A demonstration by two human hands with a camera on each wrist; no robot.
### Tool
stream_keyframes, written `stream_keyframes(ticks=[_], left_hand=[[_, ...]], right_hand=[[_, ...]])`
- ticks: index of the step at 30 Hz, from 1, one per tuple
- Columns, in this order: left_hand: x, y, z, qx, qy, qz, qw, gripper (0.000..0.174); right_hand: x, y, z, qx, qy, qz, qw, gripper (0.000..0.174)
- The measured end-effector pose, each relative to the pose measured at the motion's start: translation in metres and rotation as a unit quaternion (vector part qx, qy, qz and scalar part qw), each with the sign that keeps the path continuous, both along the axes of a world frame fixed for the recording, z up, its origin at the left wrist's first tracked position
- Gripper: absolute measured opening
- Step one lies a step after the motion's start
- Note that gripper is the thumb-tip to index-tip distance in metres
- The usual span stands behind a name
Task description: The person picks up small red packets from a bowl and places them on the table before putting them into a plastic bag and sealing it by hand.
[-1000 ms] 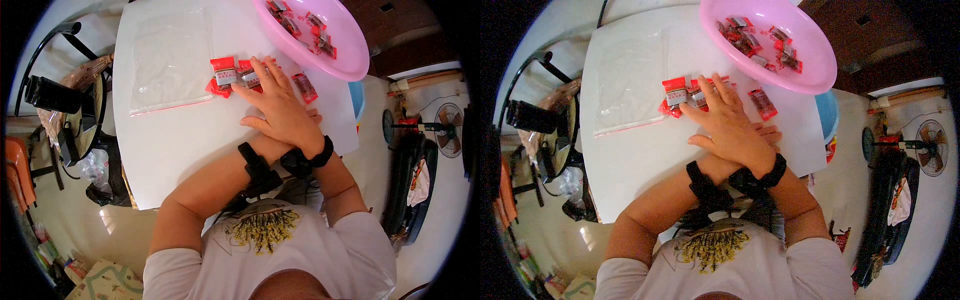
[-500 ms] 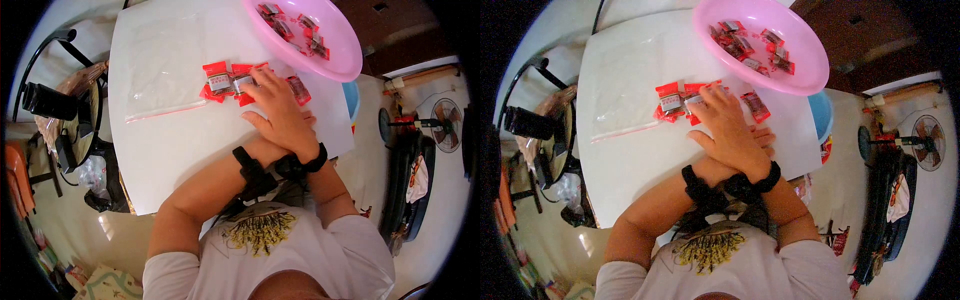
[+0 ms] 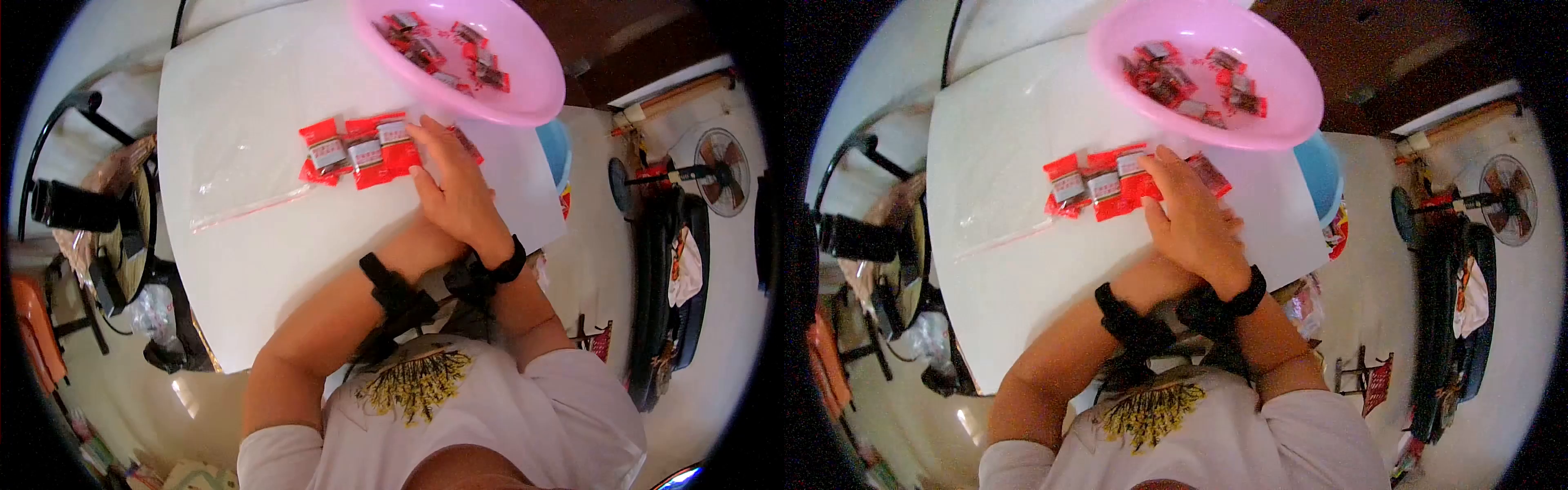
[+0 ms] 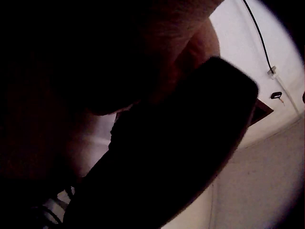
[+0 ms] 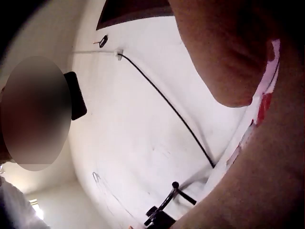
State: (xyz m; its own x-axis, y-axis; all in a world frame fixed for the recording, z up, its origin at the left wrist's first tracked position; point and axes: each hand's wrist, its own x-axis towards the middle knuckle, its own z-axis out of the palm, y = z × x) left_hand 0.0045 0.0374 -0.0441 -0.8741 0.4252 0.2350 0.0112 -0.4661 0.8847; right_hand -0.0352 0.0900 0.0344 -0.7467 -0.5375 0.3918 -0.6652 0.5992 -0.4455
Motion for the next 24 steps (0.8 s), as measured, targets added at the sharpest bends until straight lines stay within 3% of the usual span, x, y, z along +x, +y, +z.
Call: stream_keyframes(ticks=[1, 2, 3, 7, 10, 13, 16, 18, 20, 22, 24], left_hand=[[-0.002, -0.006, 0.01, -0.15, 0.092, 0.031, 0.984, 0.043], [-0.004, -0.011, 0.018, -0.295, 0.183, 0.064, 0.936, 0.043], [-0.006, -0.012, 0.023, -0.43, 0.269, 0.098, 0.856, 0.042], [-0.01, -0.011, 0.025, -0.451, 0.353, 0.105, 0.813, 0.04], [-0.008, -0.012, 0.029, -0.451, 0.352, 0.105, 0.813, 0.04], [-0.009, -0.014, 0.037, -0.462, 0.369, 0.095, 0.801, 0.042], [-0.009, -0.015, 0.037, -0.483, 0.374, 0.065, 0.789, 0.042], [-0.01, -0.015, 0.036, -0.486, 0.361, 0.05, 0.794, 0.042], [-0.01, -0.016, 0.042, -0.486, 0.36, 0.051, 0.795, 0.043], [-0.01, -0.016, 0.042, -0.483, 0.355, 0.049, 0.799, 0.043], [-0.011, -0.016, 0.039, -0.478, 0.351, 0.045, 0.804, 0.042]], right_hand=[[-0.005, 0.009, 0.001, 0.016, 0.036, -0.014, 0.999, 0.046], [-0.008, 0.018, 0.005, 0.045, 0.012, -0.05, 0.998, 0.045], [-0.008, 0.027, 0.009, 0.072, -0.013, -0.085, 0.994, 0.043], [-0.016, 0.045, 0.01, 0.051, -0.168, -0.104, 0.979, 0.037], [-0.005, 0.051, 0.011, 0.024, -0.013, -0.051, 0.998, 0.033], [-0.009, 0.067, 0.066, -0.035, -0.067, 0.028, 0.997, 0.032], [-0.045, 0.076, 0.125, -0.01, -0.12, 0.021, 0.992, 0.027], [-0.087, 0.069, 0.137, -0.017, -0.056, 0.064, 0.996, 0.022], [-0.141, 0.064, 0.125, 0.041, -0.081, 0.131, 0.987, 0.021], [-0.176, 0.046, 0.114, 0.147, -0.163, 0.118, 0.969, 0.02], [-0.186, 0.03, 0.109, 0.246, -0.218, 0.082, 0.941, 0.031]])
